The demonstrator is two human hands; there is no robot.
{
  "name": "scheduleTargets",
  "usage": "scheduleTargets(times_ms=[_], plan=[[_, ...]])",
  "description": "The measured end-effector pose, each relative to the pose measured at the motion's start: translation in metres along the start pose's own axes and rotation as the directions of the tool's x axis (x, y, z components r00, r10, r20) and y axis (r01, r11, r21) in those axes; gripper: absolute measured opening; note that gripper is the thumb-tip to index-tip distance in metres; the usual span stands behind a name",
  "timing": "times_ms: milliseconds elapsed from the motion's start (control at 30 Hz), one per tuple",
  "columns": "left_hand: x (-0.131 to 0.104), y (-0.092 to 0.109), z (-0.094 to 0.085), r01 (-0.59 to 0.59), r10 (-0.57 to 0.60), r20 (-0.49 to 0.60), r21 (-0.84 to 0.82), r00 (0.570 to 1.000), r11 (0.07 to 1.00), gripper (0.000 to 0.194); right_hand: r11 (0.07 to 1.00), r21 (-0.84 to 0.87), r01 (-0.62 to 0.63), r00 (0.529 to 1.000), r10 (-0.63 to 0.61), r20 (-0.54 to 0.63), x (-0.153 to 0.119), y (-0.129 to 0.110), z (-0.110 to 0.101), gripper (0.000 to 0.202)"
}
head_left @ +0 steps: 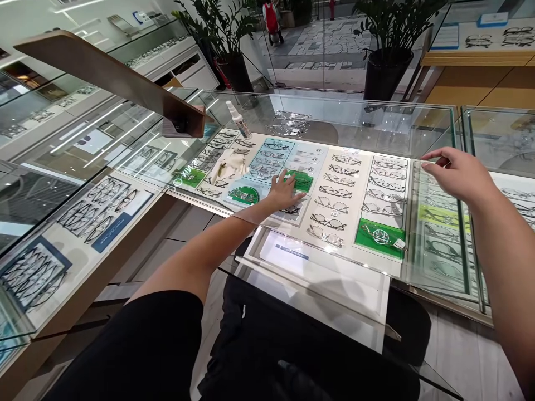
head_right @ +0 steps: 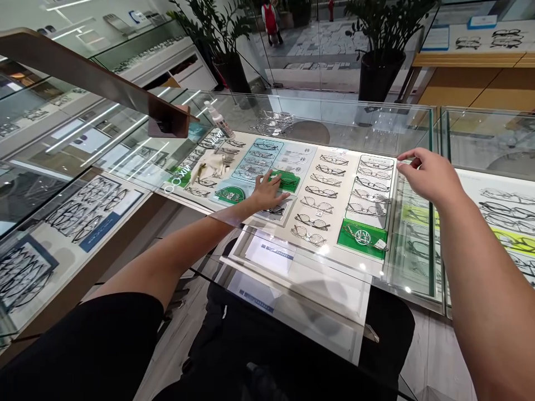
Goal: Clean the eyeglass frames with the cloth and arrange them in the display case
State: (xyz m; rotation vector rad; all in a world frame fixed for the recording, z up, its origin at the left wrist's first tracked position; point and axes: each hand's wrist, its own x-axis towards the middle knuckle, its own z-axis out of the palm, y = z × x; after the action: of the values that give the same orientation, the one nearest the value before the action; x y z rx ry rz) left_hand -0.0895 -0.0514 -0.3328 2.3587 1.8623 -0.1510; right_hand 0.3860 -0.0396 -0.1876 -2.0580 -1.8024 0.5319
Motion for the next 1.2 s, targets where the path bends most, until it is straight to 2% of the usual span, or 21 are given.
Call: scheduleTargets(times_ms=[133, 233, 300, 367, 400, 433, 467, 533, 600, 667, 700, 733, 767, 833, 867, 933, 1000, 1067, 1133, 1200], plan=[[-0.018, 0.013, -0.008, -0.021, 0.024, -0.119, 0.026, 0.993, 0.999, 0.093, 1.0, -0.001, -0.009, 1.0, 0.009, 0.014, -0.001, 0.0, -0.001, 0.032], [-0.046, 0.033, -0.016, -0.011, 0.015, -0.145, 0.029, 0.989, 1.0, 0.087, 1.0, 0.003, 0.012, 1.0, -0.012, 0.014, -0.001, 0.001, -0.001, 0.034], [-0.078, 0.051, -0.025, -0.016, 0.017, -0.075, 0.022, 0.997, 1.0, 0.084, 0.999, 0.007, 0.031, 0.999, -0.031, 0.01, -0.001, 0.002, -0.001, 0.035], [-0.12, 0.07, -0.04, -0.056, 0.056, 0.068, 0.01, 0.996, 0.998, 0.077, 0.999, 0.015, 0.034, 0.999, -0.034, 0.014, 0.0, 0.003, -0.001, 0.035], [-0.144, 0.08, -0.049, -0.104, 0.104, 0.135, -0.004, 0.985, 0.995, 0.073, 0.999, 0.018, 0.03, 0.999, -0.031, 0.02, 0.0, 0.004, -0.001, 0.036], [-0.167, 0.088, -0.061, -0.196, 0.2, 0.18, -0.037, 0.963, 0.98, 0.068, 0.999, 0.02, 0.029, 0.999, -0.029, 0.025, 0.0, 0.005, 0.0, 0.035], [-0.189, 0.094, -0.073, -0.276, 0.283, 0.186, -0.066, 0.941, 0.959, 0.06, 0.999, 0.021, 0.032, 0.999, -0.032, 0.018, -0.001, 0.006, 0.0, 0.035], [-0.222, 0.096, -0.101, -0.327, 0.339, 0.124, -0.109, 0.933, 0.939, 0.04, 0.996, 0.009, 0.094, 0.994, -0.093, -0.062, -0.004, 0.008, -0.001, 0.031], [-0.236, 0.077, -0.129, -0.273, 0.279, 0.018, -0.151, 0.96, 0.95, 0.036, 0.977, -0.059, 0.206, 0.949, -0.214, -0.233, -0.01, 0.004, -0.001, 0.028], [-0.234, 0.035, -0.152, -0.126, 0.106, -0.134, -0.147, 0.985, 0.981, 0.036, 0.944, -0.171, 0.282, 0.861, -0.327, -0.39, -0.019, -0.01, 0.0, 0.03], [-0.228, 0.006, -0.16, -0.008, -0.025, -0.222, -0.143, 0.975, 0.99, 0.037, 0.926, -0.225, 0.303, 0.827, -0.373, -0.42, -0.024, -0.022, 0.001, 0.032], [-0.221, -0.026, -0.165, 0.122, -0.159, -0.282, -0.144, 0.946, 0.982, 0.039, 0.907, -0.271, 0.323, 0.811, -0.413, -0.415, -0.028, -0.037, 0.003, 0.034], [-0.213, -0.06, -0.167, 0.264, -0.305, -0.319, -0.165, 0.897, 0.95, 0.041, 0.887, -0.302, 0.35, 0.806, -0.449, -0.386, -0.032, -0.056, 0.006, 0.034], [-0.197, -0.122, -0.163, 0.528, -0.578, -0.276, -0.238, 0.768, 0.816, 0.055, 0.837, -0.325, 0.439, 0.801, -0.529, -0.281, -0.034, -0.103, 0.017, 0.035], [-0.188, -0.148, -0.157, 0.617, -0.669, -0.217, -0.265, 0.711, 0.741, 0.066, 0.825, -0.308, 0.474, 0.79, -0.553, -0.264, -0.032, -0.129, 0.025, 0.035], [-0.172, -0.185, -0.143, 0.694, -0.75, -0.143, -0.299, 0.646, 0.654, 0.087, 0.8, -0.265, 0.538, 0.767, -0.595, -0.238, -0.023, -0.184, 0.043, 0.034], [-0.157, -0.204, -0.129, 0.721, -0.783, -0.132, -0.322, 0.608, 0.614, 0.1, 0.782, -0.273, 0.561, 0.768, -0.614, -0.181, -0.007, -0.236, 0.064, 0.035], [-0.147, -0.211, -0.118, 0.729, -0.804, -0.169, -0.346, 0.571, 0.591, 0.104, 0.789, -0.305, 0.533, 0.803, -0.586, -0.113, 0.01, -0.283, 0.086, 0.035], [-0.141, -0.213, -0.112, 0.727, -0.816, -0.224, -0.373, 0.533, 0.577, 0.105, 0.782, -0.358, 0.51, 0.827, -0.56, -0.046, 0.025, -0.32, 0.109, 0.034], [-0.14, -0.213, -0.11, 0.716, -0.82, -0.271, -0.399, 0.505, 0.573, 0.104, 0.776, -0.407, 0.482, 0.847, -0.531, -0.007, 0.037, -0.346, 0.13, 0.034]])
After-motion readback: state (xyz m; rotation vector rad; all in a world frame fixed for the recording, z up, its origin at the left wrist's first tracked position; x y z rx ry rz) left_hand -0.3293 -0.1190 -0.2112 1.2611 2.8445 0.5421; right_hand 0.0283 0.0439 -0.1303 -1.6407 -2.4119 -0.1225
